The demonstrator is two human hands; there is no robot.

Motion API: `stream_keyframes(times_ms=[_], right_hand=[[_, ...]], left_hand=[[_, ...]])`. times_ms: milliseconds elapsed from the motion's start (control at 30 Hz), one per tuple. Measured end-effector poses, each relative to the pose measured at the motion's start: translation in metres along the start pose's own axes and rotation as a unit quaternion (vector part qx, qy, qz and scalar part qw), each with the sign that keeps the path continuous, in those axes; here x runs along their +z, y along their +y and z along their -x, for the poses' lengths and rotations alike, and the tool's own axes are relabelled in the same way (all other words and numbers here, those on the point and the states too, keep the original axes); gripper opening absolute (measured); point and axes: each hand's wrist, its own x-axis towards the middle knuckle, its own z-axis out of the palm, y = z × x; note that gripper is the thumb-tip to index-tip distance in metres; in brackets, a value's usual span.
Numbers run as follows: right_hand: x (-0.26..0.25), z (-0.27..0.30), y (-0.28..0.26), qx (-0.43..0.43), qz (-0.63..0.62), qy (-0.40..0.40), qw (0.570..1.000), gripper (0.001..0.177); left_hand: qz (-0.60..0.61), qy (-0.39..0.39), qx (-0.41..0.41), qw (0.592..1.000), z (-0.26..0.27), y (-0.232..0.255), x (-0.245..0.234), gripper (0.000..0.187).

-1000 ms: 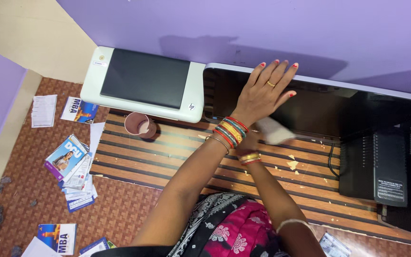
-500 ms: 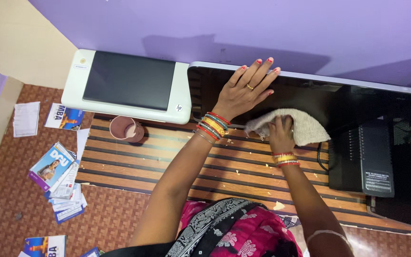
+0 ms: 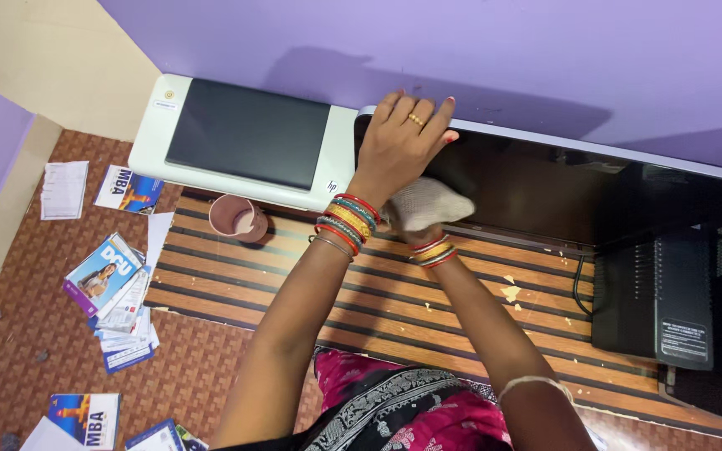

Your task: The person wipes a computer monitor, a power supply unit, and a computer tower using a cloth, handling each item one at a time.

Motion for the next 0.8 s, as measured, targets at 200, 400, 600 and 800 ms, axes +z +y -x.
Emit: stream_keyframes(times_ms=[200, 400, 600, 800], right_hand=[[-0.060, 0.032, 0.057, 0.079, 0.171, 0.120, 0.975, 0.064], [-0.089, 0.057, 0.011, 0.266, 0.205, 0.007, 0.942, 0.054], [-0.047, 0.002, -0.016, 0.089, -0.043, -0.028, 0.995, 0.043], [-0.069, -0.021, 0.028, -0.012, 0.102, 0.185, 0.977, 0.059]], left_hand=[[0.017, 0.030, -0.023, 0.999, 0.004, 0.002, 0.002, 0.034], [0.054, 0.045, -0.056, 0.996, 0.005, 0.009, 0.003, 0.029], [0.067, 0.064, -0.102, 0.991, 0.002, 0.018, 0.004, 0.026], [0.072, 0.068, -0.088, 0.991, 0.000, 0.017, 0.000, 0.026]])
